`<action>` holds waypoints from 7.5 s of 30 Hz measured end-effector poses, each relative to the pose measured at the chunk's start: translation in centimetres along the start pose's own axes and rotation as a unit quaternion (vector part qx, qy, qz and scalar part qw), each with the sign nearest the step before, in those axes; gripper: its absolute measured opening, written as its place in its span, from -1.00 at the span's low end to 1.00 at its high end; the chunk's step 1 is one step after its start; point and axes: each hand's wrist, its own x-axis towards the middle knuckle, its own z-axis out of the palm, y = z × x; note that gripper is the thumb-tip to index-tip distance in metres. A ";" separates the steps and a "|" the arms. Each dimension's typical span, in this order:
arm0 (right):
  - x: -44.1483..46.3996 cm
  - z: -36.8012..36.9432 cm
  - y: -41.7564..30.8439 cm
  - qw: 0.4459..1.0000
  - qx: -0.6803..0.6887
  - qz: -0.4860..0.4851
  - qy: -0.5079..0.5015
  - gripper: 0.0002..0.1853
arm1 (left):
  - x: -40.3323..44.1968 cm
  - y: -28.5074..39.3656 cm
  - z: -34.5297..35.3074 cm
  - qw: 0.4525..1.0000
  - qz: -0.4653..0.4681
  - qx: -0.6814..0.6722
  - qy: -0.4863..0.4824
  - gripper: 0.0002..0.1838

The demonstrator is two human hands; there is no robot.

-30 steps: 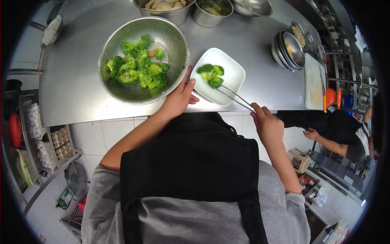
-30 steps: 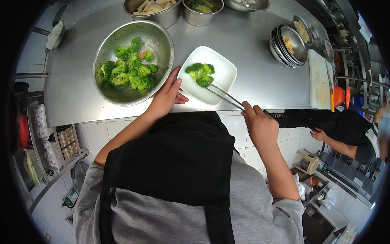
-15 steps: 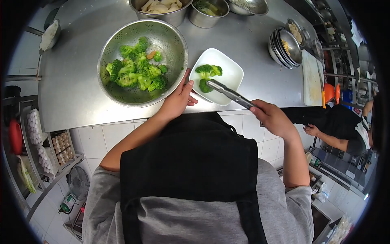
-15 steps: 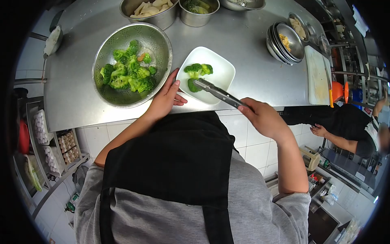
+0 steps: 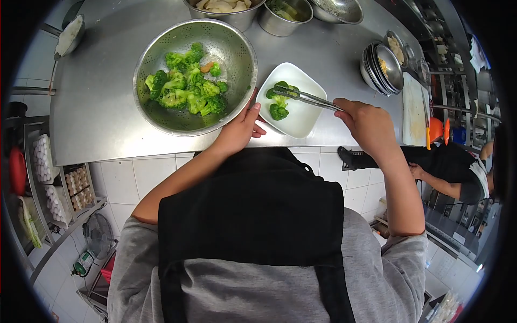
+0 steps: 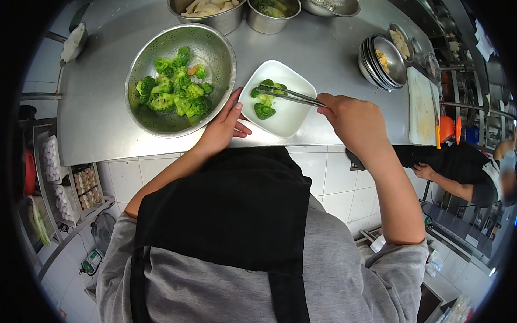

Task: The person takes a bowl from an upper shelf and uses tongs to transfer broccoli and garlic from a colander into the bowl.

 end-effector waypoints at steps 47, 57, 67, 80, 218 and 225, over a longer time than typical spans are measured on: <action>5.7 -4.7 -10.4 0.986 -0.070 -0.150 0.031 -0.74 | -2.4 -3.3 -2.0 0.997 0.067 -0.023 0.016 -0.50; -2.6 -7.9 0.4 0.993 0.076 -0.048 0.072 -0.75 | -1.4 -0.1 -1.2 0.998 0.003 0.059 -0.037 -0.44; -0.1 -3.7 4.5 0.998 -0.039 0.017 -0.046 -0.76 | 1.4 -0.1 0.6 0.996 0.051 0.076 0.008 -0.41; -0.7 -7.5 3.5 0.996 -0.062 0.029 -0.055 -0.72 | 0.4 0.2 1.1 0.991 0.062 0.098 0.070 -0.44; 0.5 -2.2 4.0 0.977 0.027 -0.056 -0.203 -0.69 | 0.2 -1.0 1.0 0.982 0.130 0.128 0.042 -0.57; -3.0 -6.7 0.7 0.989 -0.073 -0.080 -0.102 -0.71 | 0.5 -1.7 0.9 0.972 0.175 0.142 0.069 -0.58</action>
